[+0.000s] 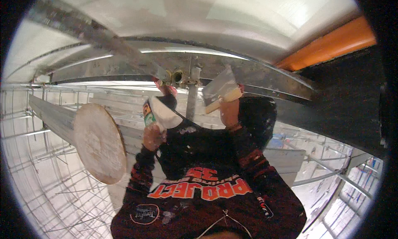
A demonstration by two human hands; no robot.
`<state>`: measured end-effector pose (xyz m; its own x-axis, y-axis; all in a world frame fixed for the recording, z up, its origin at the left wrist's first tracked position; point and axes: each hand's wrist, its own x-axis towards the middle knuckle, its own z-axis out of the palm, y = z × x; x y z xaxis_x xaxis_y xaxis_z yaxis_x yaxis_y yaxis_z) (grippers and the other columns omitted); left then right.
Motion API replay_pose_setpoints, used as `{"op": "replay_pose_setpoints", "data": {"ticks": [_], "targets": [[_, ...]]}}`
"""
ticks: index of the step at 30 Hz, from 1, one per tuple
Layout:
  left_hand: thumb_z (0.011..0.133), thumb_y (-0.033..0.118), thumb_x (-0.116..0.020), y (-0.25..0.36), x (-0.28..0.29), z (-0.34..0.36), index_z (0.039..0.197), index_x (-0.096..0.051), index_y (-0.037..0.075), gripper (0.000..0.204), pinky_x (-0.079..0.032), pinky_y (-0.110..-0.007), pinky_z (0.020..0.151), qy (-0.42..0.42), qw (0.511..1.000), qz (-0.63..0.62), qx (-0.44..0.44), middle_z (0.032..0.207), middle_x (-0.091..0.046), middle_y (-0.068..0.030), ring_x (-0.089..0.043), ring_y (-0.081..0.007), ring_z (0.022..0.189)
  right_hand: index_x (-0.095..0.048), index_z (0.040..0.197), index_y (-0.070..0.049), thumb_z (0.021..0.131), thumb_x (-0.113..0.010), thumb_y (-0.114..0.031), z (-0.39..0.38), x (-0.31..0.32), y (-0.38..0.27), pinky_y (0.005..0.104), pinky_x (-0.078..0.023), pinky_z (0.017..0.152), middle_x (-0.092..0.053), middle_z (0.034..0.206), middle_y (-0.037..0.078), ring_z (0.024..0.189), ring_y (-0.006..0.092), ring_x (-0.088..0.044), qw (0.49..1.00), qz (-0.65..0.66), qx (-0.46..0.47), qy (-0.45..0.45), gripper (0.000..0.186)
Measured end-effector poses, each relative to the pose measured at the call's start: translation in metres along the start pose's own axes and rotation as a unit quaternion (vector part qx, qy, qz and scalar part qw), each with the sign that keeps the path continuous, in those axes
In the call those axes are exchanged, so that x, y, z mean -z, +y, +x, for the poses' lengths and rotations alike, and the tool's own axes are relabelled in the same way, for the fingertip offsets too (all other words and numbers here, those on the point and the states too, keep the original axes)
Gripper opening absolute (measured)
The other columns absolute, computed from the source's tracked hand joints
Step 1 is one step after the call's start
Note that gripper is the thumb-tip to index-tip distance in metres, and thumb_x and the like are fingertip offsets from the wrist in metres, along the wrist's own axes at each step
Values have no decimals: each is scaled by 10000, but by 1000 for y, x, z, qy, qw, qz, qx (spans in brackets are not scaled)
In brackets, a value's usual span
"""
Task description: The person applies a white plaster-like substance to a curved ceiling surface using a trowel and a wooden float. They repeatedly scoop material from the trowel and smooth it onto the ceiling, working along a metal beam and an orange pipe. The person occasionally wipes the tools with a white cloth.
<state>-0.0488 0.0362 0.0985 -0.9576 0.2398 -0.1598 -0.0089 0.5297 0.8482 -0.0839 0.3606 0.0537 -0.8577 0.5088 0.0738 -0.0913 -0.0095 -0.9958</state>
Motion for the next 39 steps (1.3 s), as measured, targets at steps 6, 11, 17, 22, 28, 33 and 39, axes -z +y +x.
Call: {"op": "replay_pose_setpoints", "data": {"ticks": [6,11,17,22,28,33,39], "targets": [[871,269,-488,-11,-7,-4,855,-511,11,260,-415,-319,435,111,990,78,41,610,-513,-92,-485,-218,472,-535,1062,-11,665,-648,-141,80,-66,30,461,-449,742,-564,1005,239,910,396,-549,942,-296,126,-96,432],[871,360,-447,13,-3,-6,830,-508,7,360,-442,-346,471,157,940,-202,226,650,-514,-136,-513,-236,535,-577,950,-14,613,-713,-205,155,-171,94,454,-473,701,-599,858,201,823,389,-581,867,-406,275,-92,411],[857,392,-442,-54,-2,-26,894,-530,-22,425,-469,-388,485,202,971,104,73,687,-552,-198,-554,-325,570,-601,840,-13,608,-721,-273,213,-296,189,445,-503,686,-617,799,188,809,380,-607,928,-359,33,-93,368],[788,324,-576,-76,10,-77,907,-576,30,317,-481,-377,539,240,912,282,176,725,-589,-149,-587,-306,624,-619,956,18,668,-709,-332,238,-329,179,399,-482,826,-616,960,223,934,343,-597,927,-323,-83,-169,462],[734,235,-654,-26,12,-30,825,-608,52,210,-473,-351,546,182,903,370,119,693,-600,-85,-597,-257,629,-594,1030,44,656,-725,-422,266,-335,199,387,-459,879,-606,1017,221,974,327,-589,885,-353,-172,-252,612],[722,246,-661,-47,9,-39,812,-610,50,222,-465,-351,543,182,921,318,136,686,-597,-90,-593,-260,625,-588,1037,44,652,-732,-431,269,-339,212,383,-460,878,-607,1007,218,970,327,-590,874,-362,-172,-276,628],[707,259,-669,-63,11,-39,797,-611,48,237,-456,-351,540,168,935,284,127,678,-594,-96,-589,-264,620,-602,991,11,683,-710,-431,258,-320,204,387,-469,858,-613,959,194,938,325,-593,933,-309,-100,-158,550]]}}
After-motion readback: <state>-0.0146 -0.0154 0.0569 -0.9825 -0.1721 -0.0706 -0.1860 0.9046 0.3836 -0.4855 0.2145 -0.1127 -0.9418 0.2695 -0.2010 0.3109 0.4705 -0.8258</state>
